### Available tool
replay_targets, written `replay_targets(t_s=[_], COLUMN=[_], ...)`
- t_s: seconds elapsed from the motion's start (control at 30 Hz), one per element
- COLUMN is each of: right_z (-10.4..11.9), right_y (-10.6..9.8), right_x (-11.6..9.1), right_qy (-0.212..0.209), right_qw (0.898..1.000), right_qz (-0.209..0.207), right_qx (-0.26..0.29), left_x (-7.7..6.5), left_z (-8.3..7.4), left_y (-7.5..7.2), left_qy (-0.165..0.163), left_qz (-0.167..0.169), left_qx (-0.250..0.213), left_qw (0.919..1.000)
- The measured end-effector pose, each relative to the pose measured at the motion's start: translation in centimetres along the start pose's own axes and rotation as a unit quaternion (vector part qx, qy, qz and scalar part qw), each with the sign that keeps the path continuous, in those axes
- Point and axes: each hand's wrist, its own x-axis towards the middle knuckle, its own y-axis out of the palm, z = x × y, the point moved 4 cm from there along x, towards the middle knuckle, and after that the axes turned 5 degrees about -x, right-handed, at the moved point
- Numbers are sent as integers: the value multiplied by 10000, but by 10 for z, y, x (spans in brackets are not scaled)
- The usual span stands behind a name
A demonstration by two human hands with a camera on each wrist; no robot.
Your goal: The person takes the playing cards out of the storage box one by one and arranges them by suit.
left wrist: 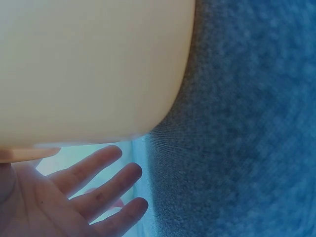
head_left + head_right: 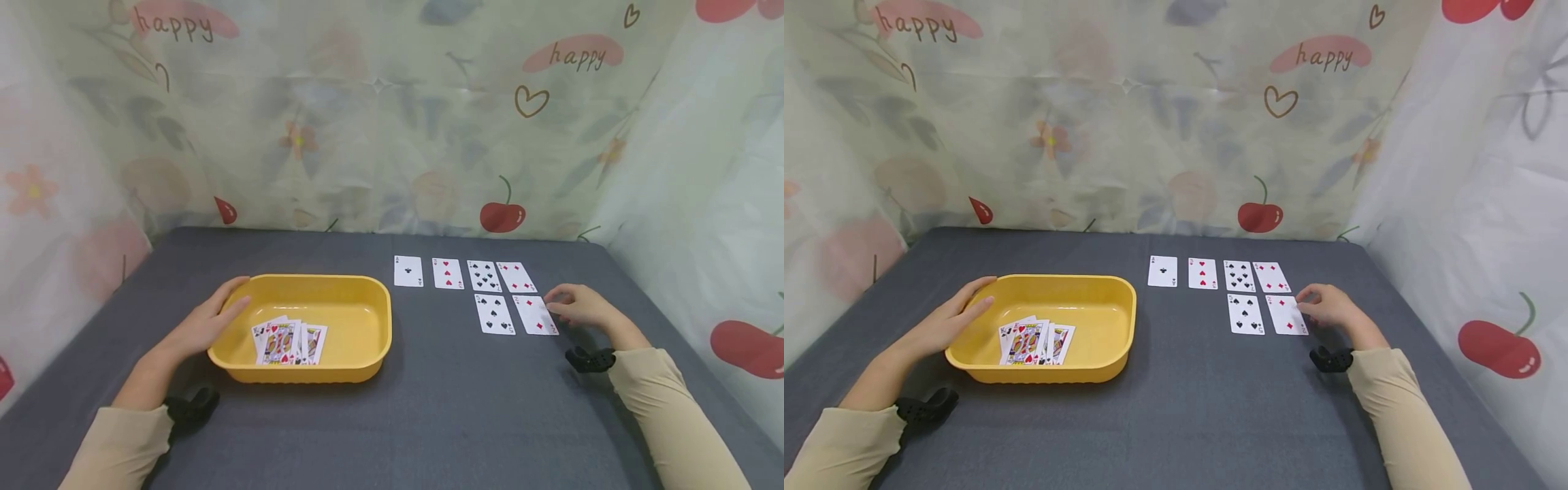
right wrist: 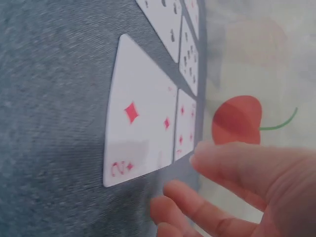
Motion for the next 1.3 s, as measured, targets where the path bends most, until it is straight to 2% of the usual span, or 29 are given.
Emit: replay_targets(t_s=[0.1, 0.2, 0.43, 0.6, 0.83, 1.07, 1.3], right_z=[8, 25, 86, 139, 216, 274, 316], right_y=[-2, -1, 3, 10, 25, 44, 64], right_x=[1, 2, 11, 19, 24, 31, 45], right_qy=[-28, -307, -1092, -1616, -2528, -3371, -3517], right_qw=[9998, 9985, 9896, 9783, 9584, 9312, 9263], right_qz=[-124, -156, -64, 101, 510, 928, 1027], right_qx=[141, 426, 936, 1291, 1220, 1025, 885], left_x=[0, 0, 0, 0, 0, 0, 1], left_z=[0, 0, 0, 0, 0, -1, 0], left_y=[0, 0, 0, 0, 0, 0, 0], left_qy=[-22, -22, -3, -56, -99, -118, -180], left_qz=[7, 11, 23, 37, 28, 28, 55], left_qx=[10, 19, 8, -10, 20, 65, 35], left_qw=[10000, 10000, 10000, 10000, 9999, 9999, 9998])
